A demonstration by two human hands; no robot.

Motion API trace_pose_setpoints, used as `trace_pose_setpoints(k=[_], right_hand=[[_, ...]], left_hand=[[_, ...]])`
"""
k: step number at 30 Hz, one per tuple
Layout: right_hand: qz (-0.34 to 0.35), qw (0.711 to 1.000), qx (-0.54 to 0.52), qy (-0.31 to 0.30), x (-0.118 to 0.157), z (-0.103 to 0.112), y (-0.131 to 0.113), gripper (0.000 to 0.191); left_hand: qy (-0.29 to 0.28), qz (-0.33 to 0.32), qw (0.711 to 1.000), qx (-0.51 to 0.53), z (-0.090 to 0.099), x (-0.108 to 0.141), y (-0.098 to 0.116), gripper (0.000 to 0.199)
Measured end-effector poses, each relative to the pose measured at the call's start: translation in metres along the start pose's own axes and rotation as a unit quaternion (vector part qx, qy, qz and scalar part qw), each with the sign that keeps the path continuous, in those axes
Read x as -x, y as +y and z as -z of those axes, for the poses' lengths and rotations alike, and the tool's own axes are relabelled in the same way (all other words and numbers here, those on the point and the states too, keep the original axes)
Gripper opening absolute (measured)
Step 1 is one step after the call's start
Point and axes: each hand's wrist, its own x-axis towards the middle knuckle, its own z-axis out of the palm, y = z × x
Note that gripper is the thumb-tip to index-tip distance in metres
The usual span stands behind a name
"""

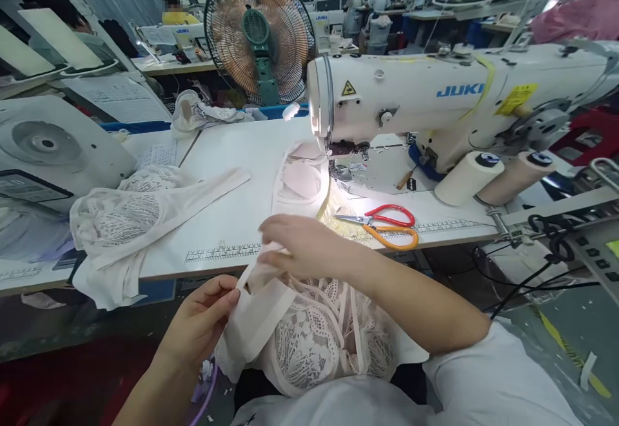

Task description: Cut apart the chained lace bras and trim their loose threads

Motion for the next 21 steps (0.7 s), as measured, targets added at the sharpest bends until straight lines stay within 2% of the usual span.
trace_pose_setpoints(k=[2,3,5,6,8,11,14,17,19,20,21], right_hand=[[-0.062,0.994,0.065,0.063,0.026,0.015,0.017,0.020],[-0.107,0.986,0.115,0.058,0.039,0.023,0.027,0.019],[-0.213,0.952,0.218,0.006,0.065,0.035,0.049,0.018],[-0.244,0.935,0.255,-0.025,0.077,0.039,0.059,0.017],[-0.264,0.919,0.291,-0.046,0.094,0.041,0.075,0.019],[-0.277,0.912,0.298,-0.049,0.106,0.039,0.087,0.022],[-0.298,0.917,0.261,-0.034,0.112,0.040,0.086,0.016],[-0.313,0.933,0.168,0.061,0.122,0.040,0.074,0.015],[-0.322,0.938,0.046,0.118,0.128,0.031,0.058,0.016],[-0.323,0.938,-0.039,0.120,0.129,0.025,0.048,0.015],[-0.305,0.940,-0.128,0.082,0.128,0.017,0.037,0.018]], left_hand=[[0.014,0.015,1.000,0.016,0.006,-0.001,-0.001,0.023],[0.019,0.024,0.999,0.027,0.009,-0.001,-0.003,0.023],[0.022,0.043,0.998,0.052,0.014,-0.001,-0.005,0.023],[0.021,0.052,0.996,0.062,0.015,-0.001,-0.007,0.024],[0.020,0.070,0.994,0.076,0.017,-0.002,-0.008,0.024],[0.021,0.080,0.993,0.082,0.015,-0.002,-0.008,0.025],[0.014,0.085,0.993,0.086,0.012,0.001,-0.007,0.026],[0.012,0.093,0.991,0.097,0.009,0.004,-0.008,0.026],[0.019,0.087,0.991,0.101,0.007,0.006,-0.010,0.024],[0.021,0.078,0.992,0.100,0.005,0.007,-0.011,0.022],[0.023,0.068,0.993,0.097,0.003,0.007,-0.011,0.021]])
